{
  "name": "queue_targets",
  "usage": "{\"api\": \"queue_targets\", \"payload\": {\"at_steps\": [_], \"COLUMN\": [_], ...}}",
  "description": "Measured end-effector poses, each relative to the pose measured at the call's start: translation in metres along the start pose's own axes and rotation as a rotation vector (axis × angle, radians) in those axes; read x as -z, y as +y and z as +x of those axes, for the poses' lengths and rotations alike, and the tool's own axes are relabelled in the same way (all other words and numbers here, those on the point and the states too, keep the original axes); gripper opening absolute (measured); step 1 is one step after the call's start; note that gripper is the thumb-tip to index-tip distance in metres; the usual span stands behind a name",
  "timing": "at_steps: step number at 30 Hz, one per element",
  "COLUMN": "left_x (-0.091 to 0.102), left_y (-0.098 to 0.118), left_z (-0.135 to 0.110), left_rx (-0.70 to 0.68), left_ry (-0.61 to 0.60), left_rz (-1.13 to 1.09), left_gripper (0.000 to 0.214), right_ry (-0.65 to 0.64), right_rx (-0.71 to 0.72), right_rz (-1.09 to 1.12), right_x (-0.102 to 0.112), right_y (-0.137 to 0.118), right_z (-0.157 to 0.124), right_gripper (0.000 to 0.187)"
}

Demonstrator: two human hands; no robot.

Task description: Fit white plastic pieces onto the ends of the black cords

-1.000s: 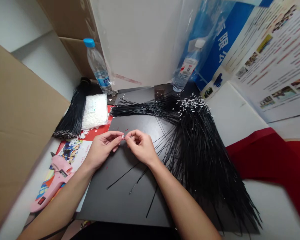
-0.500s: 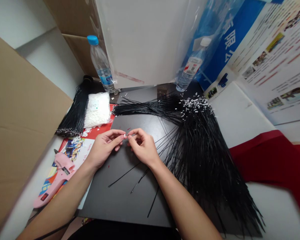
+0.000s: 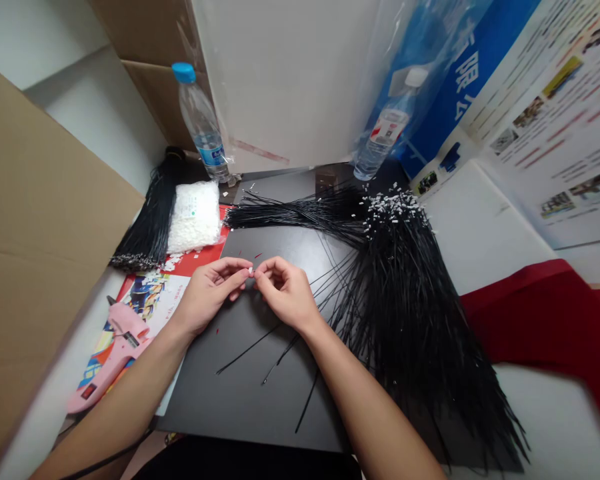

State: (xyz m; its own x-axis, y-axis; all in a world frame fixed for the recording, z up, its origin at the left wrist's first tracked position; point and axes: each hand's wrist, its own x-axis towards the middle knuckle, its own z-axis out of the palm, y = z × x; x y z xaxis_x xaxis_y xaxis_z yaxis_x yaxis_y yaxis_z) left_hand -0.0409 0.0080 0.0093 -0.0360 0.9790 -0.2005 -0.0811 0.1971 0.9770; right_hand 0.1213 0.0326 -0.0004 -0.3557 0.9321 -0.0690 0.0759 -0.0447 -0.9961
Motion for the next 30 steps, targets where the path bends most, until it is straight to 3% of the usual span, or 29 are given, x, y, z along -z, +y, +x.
{"api": "queue_targets", "payload": {"at_steps": [18,30], "left_x": [0.0007,-0.0014], "left_y": [-0.0020,-0.0011], "left_z": [-0.0002,-0.0027], "left_rx": [-0.077,-0.094], "left_ry": [0.040,0.036], "left_rz": [0.075,0.092], "left_gripper": [0.020,0.017], "right_ry": [-0.023,0.011], "right_rx": [0.025,0.079], "right_rz": [0.029,-0.123], "right_x": [0.0034,0.0036], "right_y": [0.0007,0.0007], "right_z": [-0.0007,-0.0021], "right_gripper": [0.024,0.012]}}
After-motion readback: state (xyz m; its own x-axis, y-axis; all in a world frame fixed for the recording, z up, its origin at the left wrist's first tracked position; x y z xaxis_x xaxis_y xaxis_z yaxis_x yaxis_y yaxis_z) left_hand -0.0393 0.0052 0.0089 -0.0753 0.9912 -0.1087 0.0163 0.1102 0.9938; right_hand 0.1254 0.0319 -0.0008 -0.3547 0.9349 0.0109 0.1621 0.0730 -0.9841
